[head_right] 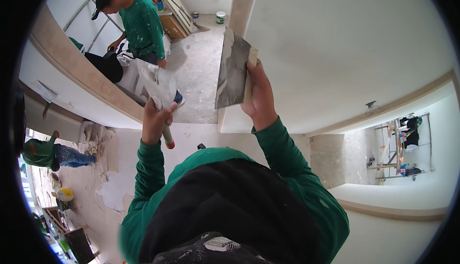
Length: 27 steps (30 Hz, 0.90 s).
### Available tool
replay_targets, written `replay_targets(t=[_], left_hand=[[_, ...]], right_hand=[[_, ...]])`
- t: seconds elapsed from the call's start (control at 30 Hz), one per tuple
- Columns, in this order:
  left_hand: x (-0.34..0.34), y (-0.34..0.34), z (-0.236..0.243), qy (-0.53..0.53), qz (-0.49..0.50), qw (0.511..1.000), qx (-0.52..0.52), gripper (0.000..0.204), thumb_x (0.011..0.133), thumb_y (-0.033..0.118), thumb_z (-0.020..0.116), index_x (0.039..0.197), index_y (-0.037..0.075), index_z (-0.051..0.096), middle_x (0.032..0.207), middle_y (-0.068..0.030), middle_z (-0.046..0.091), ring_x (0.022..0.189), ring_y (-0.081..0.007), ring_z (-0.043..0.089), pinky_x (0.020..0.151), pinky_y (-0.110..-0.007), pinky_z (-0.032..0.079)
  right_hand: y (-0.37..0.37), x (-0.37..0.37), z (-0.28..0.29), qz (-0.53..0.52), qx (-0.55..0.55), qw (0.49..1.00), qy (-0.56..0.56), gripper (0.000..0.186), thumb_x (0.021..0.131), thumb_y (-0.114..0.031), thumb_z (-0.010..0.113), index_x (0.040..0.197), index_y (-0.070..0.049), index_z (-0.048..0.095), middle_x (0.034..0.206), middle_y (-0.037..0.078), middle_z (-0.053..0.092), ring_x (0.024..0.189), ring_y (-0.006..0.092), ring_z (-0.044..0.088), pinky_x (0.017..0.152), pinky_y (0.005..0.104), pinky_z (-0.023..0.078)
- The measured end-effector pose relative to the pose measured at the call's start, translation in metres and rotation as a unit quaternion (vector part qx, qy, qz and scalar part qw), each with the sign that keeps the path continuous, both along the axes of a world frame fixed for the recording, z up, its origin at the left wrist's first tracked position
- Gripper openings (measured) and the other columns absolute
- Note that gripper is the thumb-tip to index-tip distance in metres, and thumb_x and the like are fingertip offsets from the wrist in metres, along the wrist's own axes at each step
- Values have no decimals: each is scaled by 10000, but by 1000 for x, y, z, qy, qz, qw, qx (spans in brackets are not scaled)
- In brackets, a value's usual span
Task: The person applies plaster to a wall using a trowel and a hawk. They repeatedly scoop plaster from the hawk and smooth it onto the wall surface, focusing on the area around a door frame.
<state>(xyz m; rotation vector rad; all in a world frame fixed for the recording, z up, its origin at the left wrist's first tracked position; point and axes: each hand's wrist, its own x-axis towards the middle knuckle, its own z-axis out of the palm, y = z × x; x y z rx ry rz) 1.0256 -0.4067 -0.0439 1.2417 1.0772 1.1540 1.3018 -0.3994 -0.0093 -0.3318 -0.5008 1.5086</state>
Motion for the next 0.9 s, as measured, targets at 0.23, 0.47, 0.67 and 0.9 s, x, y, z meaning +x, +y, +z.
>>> replay_targets(t=[0.23,0.47,0.67,0.9], left_hand=[[40,-35,-7,59,-232,970,30,436,775,70,790,1155,-53,613,1009,-95,712,898,-119,633,818,-300,524],[45,-20,9,33,-264,963,44,388,809,63,775,1149,-48,625,1063,-52,699,950,-97,614,878,-277,493],[39,-15,27,42,-225,973,-11,386,805,109,780,1129,-47,639,986,-90,714,890,-121,623,836,-306,509],[45,-3,26,70,-248,966,6,304,834,193,746,1041,-15,666,651,31,571,555,-40,476,496,-247,410]], right_hand=[[22,-13,-23,323,40,938,120,329,1026,-427,496,1006,-116,603,800,11,599,632,112,579,559,279,507],[-25,-17,13,200,-124,960,-151,338,1017,-339,525,1179,-48,583,1048,80,687,897,183,689,795,331,572],[-2,56,-14,256,-49,890,-373,389,945,-287,631,1191,-1,533,919,31,613,775,97,593,721,235,500],[-32,50,47,-241,119,842,-468,320,871,-15,649,1151,-21,495,1095,81,578,962,153,563,819,299,483]])
